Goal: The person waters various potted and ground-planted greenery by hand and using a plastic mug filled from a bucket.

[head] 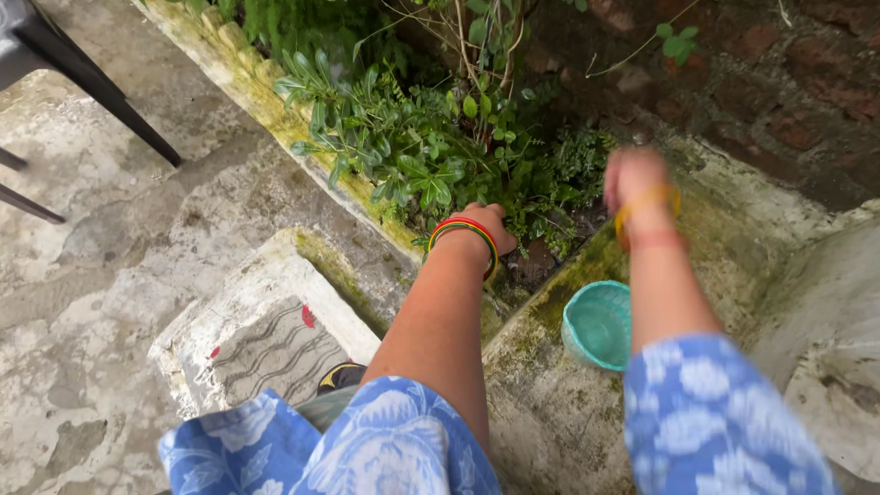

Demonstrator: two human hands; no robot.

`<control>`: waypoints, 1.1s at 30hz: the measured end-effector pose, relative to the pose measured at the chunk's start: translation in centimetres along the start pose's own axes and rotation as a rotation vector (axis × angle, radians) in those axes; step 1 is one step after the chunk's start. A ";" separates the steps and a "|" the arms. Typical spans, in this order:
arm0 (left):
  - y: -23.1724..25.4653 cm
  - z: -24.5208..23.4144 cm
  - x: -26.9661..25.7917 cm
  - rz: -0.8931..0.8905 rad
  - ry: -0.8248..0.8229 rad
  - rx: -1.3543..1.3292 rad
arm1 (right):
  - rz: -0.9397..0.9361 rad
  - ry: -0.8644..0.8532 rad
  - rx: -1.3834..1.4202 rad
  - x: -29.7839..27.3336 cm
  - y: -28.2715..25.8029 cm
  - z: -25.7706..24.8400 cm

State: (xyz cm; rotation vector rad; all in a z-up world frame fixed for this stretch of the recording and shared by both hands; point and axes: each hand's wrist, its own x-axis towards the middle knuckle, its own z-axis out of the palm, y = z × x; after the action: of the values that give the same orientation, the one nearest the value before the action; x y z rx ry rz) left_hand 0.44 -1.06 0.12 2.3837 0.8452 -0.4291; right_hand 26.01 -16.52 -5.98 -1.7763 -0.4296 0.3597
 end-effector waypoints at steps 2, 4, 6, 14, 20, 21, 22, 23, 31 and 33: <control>-0.2 -0.1 -0.3 -0.003 -0.007 0.004 | 0.400 -0.246 -0.451 -3.2 7.2 -1.8; -0.5 -0.4 -0.5 -0.015 -0.023 -0.002 | 0.727 -0.562 -0.601 -6.5 14.5 -3.2; -0.7 -0.3 -0.7 -0.021 -0.030 -0.001 | 0.962 -0.377 -0.305 -9.8 20.7 -3.9; -2.1 -0.2 -0.3 -0.040 -0.022 0.001 | 0.606 0.457 1.100 -12.8 23.6 -2.8; -0.8 0.0 -0.6 -0.007 -0.015 0.020 | 0.061 -0.299 1.329 -5.3 3.1 -2.2; -0.6 0.1 -0.6 -0.015 -0.028 0.013 | 0.228 -0.269 1.018 -3.3 -0.8 -2.1; -0.4 0.1 -0.5 -0.022 -0.041 0.006 | 0.239 -0.373 1.047 -1.4 -3.8 -1.2; -0.3 0.0 -0.4 -0.028 -0.048 0.000 | 0.189 -0.300 1.200 0.1 -6.5 -1.2; -0.1 -0.3 -0.4 0.007 -0.020 -0.001 | -0.252 -0.255 -0.608 4.1 -5.5 -1.6; -0.2 -0.1 -0.4 0.009 -0.025 -0.008 | -0.107 -0.346 -0.701 0.7 -0.2 -1.8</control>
State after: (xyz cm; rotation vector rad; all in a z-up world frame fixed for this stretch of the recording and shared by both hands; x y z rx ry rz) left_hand 0.02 -1.11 0.33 2.3690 0.8225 -0.4506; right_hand 27.46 -17.67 -5.32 -2.3613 -0.9830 0.4798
